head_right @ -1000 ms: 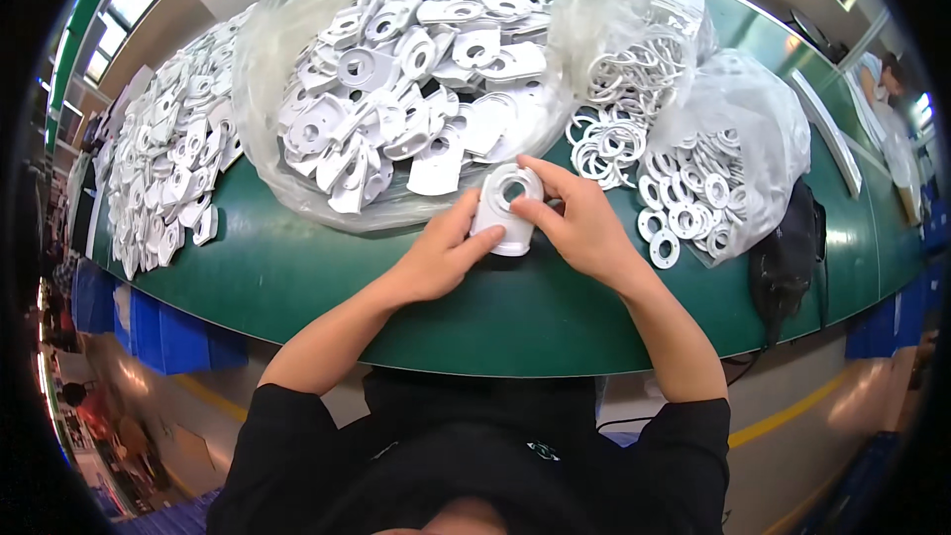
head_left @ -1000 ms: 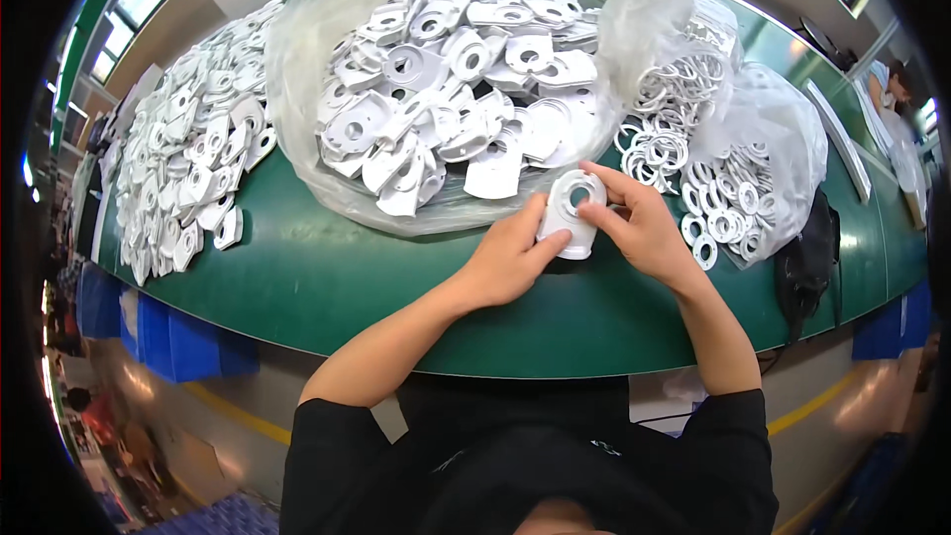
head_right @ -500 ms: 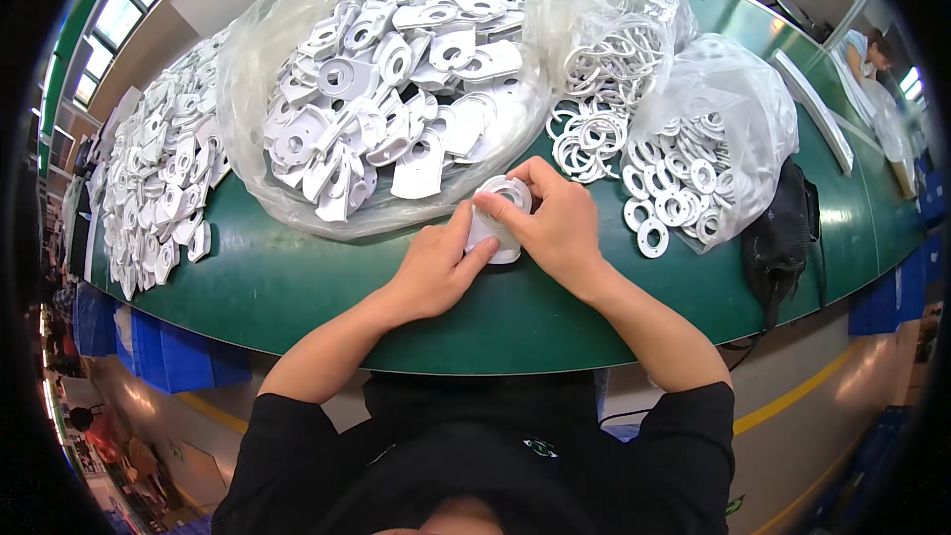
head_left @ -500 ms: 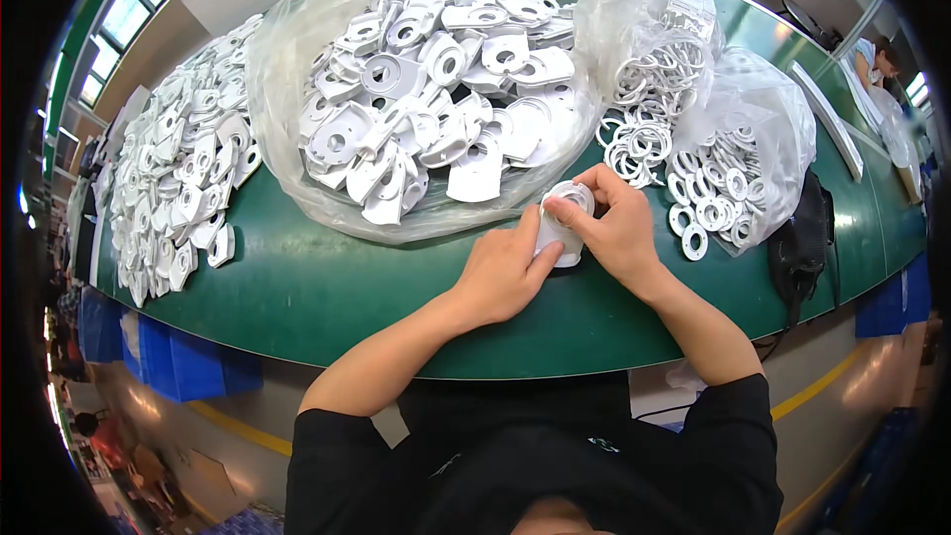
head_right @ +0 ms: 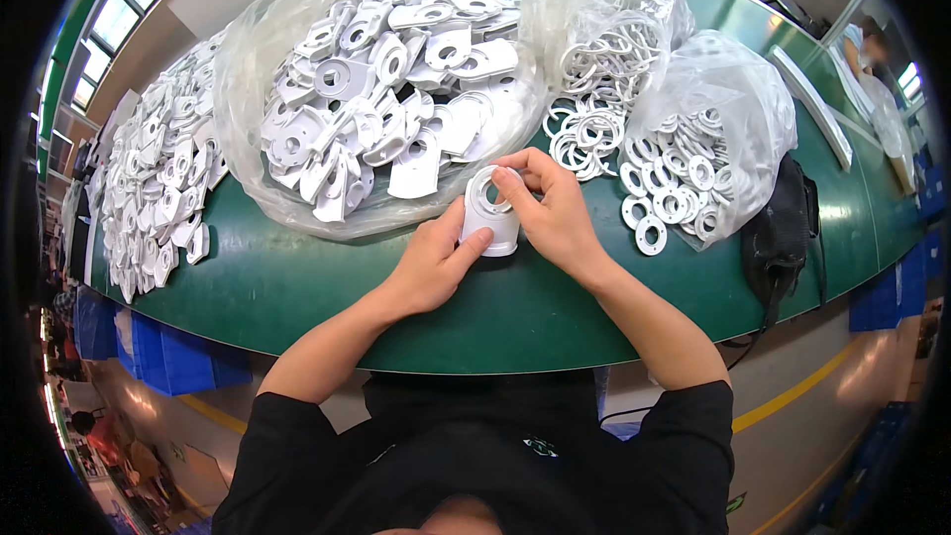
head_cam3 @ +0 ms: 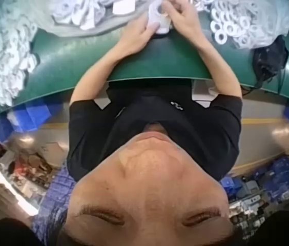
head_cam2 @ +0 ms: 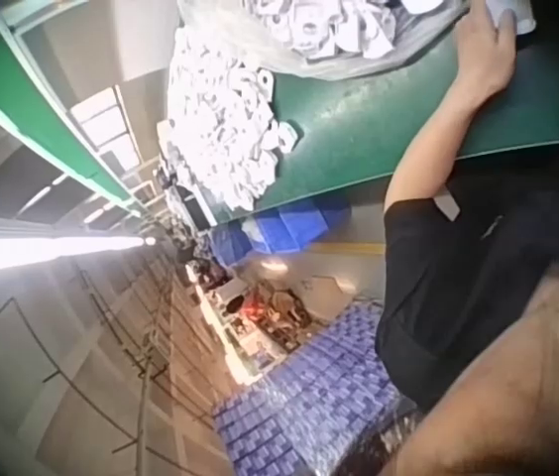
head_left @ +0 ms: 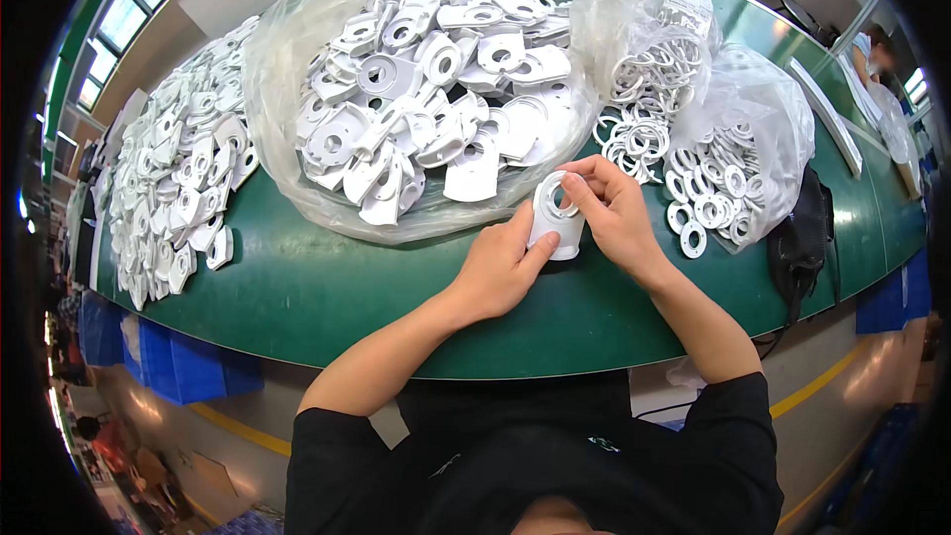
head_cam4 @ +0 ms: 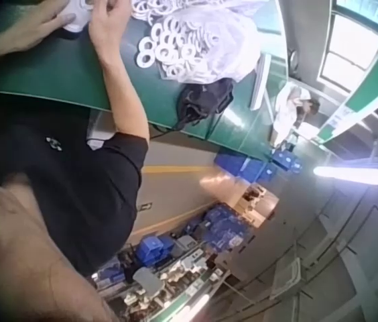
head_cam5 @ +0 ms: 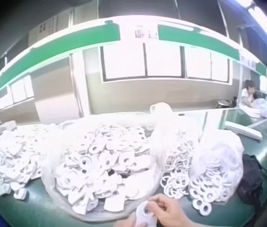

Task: Assembling small white plastic components at a production workbench.

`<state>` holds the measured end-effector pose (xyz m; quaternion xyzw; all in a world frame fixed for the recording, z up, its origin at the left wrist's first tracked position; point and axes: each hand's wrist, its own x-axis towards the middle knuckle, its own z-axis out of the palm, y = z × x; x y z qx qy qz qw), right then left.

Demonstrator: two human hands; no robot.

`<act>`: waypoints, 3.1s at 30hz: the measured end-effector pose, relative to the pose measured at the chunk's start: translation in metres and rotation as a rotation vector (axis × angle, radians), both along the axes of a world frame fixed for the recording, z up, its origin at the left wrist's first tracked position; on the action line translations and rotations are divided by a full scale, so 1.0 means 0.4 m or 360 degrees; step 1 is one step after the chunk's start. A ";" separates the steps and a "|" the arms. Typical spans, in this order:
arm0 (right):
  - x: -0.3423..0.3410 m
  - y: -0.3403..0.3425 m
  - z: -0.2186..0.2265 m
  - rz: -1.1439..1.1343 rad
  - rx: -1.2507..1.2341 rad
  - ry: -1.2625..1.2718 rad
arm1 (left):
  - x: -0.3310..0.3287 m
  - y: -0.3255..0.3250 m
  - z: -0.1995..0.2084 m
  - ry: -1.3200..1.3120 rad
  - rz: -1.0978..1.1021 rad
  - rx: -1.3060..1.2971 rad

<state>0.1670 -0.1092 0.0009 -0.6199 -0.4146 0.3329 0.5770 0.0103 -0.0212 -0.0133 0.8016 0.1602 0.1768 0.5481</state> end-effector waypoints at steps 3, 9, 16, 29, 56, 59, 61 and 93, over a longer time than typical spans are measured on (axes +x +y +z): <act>-0.015 0.002 -0.003 -0.0046 0.0034 0.0256 | 0.000 -0.008 0.010 0.0166 0.0030 0.0155; -0.011 -0.009 0.043 0.0086 -0.0117 0.0174 | -0.005 0.002 0.006 0.0192 -0.0004 0.0116; 0.040 -0.013 0.043 0.0305 -0.0039 -0.0045 | -0.011 0.026 0.017 0.0039 -0.0206 -0.0573; 0.010 -0.013 0.048 0.0279 -0.0073 -0.0109 | -0.014 0.009 0.019 0.0293 -0.0011 0.0209; 0.037 -0.008 0.044 0.0310 0.0035 0.0318 | -0.013 0.020 0.030 0.0161 -0.0123 -0.0831; 0.016 -0.003 0.014 0.0164 0.0095 0.0374 | -0.010 0.009 0.023 0.0015 -0.0027 -0.0353; -0.002 -0.003 0.008 0.0084 0.0093 0.0348 | -0.009 0.004 0.021 0.0023 0.0034 -0.0141; -0.006 -0.009 0.032 0.0060 0.0083 0.0110 | -0.011 -0.020 0.037 -0.0206 0.0023 -0.0297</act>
